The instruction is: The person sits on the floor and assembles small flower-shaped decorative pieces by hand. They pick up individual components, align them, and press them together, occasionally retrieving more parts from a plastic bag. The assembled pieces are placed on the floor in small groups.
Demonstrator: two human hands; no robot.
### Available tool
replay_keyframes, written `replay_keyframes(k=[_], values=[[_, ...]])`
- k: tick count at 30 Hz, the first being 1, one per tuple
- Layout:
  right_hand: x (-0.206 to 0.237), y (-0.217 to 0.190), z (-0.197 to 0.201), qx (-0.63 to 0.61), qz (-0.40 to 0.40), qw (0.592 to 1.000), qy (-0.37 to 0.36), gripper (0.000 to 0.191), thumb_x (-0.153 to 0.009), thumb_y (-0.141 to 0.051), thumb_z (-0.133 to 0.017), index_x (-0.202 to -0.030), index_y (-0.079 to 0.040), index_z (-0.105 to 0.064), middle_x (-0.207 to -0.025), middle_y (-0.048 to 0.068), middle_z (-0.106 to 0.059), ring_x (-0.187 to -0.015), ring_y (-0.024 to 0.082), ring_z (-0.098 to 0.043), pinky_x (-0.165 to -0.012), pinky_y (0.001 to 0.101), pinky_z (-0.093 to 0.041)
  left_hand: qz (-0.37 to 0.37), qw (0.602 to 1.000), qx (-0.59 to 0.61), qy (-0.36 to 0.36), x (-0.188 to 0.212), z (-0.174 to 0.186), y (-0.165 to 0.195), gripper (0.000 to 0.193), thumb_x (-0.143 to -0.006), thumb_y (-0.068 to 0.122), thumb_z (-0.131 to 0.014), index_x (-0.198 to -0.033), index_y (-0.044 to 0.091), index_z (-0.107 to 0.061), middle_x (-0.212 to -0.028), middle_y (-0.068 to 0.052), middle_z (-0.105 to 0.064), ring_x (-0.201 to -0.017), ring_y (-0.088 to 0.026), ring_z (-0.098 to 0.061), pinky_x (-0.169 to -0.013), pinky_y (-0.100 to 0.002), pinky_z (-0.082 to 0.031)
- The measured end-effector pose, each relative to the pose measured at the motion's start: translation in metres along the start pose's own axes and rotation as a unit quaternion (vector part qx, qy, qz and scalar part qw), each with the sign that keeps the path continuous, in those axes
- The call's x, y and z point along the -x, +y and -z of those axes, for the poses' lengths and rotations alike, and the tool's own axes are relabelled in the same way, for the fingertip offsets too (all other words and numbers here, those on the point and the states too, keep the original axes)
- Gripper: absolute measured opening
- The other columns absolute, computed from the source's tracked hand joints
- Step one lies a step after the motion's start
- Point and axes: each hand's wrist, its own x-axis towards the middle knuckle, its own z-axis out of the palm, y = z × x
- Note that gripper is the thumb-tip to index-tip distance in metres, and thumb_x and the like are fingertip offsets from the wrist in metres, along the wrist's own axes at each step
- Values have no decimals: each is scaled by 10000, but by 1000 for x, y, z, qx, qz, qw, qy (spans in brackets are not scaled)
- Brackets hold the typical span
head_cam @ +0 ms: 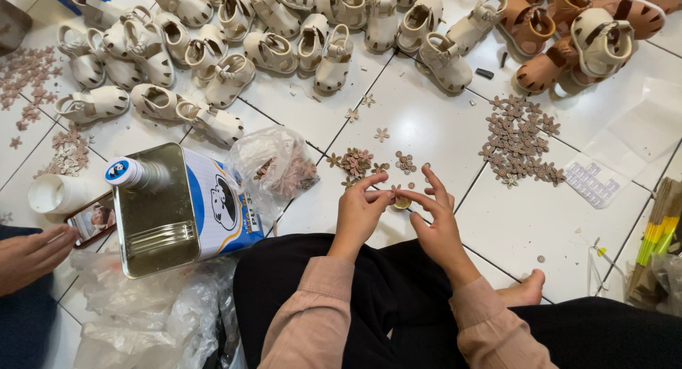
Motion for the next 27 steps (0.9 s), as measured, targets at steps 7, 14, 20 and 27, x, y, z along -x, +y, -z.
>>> replay_keyframes(k=[7,14,20,27], values=[[-10,41,43,-595,-128,789,-78,323,-863,69,-586,-1095,-99,-733,-1647,116,-462,-1300,253,-517,-1087,399,-451,23,998,-64,16,0,0,1,439,-862,142,-732,-1292,66,-698,-855,-105,-819,-719,-124,-714,-705,-260,-564],[-37,44,49,44,-196,976,89,406,-905,44,-615,-1274,-124,-640,-1067,110,-715,-931,171,-673,-840,318,-582,28,999,-33,10,-1,1,3,436,-872,136,-712,-1302,74,-675,-861,-81,-812,-768,-67,-752,-699,-239,-576],[-47,22,0,116,-2,993,39,523,-847,48,-637,-1343,-120,-633,-1014,100,-728,-855,219,-707,-801,336,-566,37,999,-27,7,-3,-1,5,449,-865,121,-724,-1308,62,-678,-864,-110,-819,-756,-115,-743,-683,-248,-568],[-53,21,-4,135,-75,985,71,507,-842,5,-720,-1323,-145,-667,-913,100,-732,-836,191,-696,-792,328,-572,43,999,-3,-1,-4,0,3,473,-862,116,-719,-1328,55,-659,-890,-113,-817,-796,-106,-766,-691,-242,-568]])
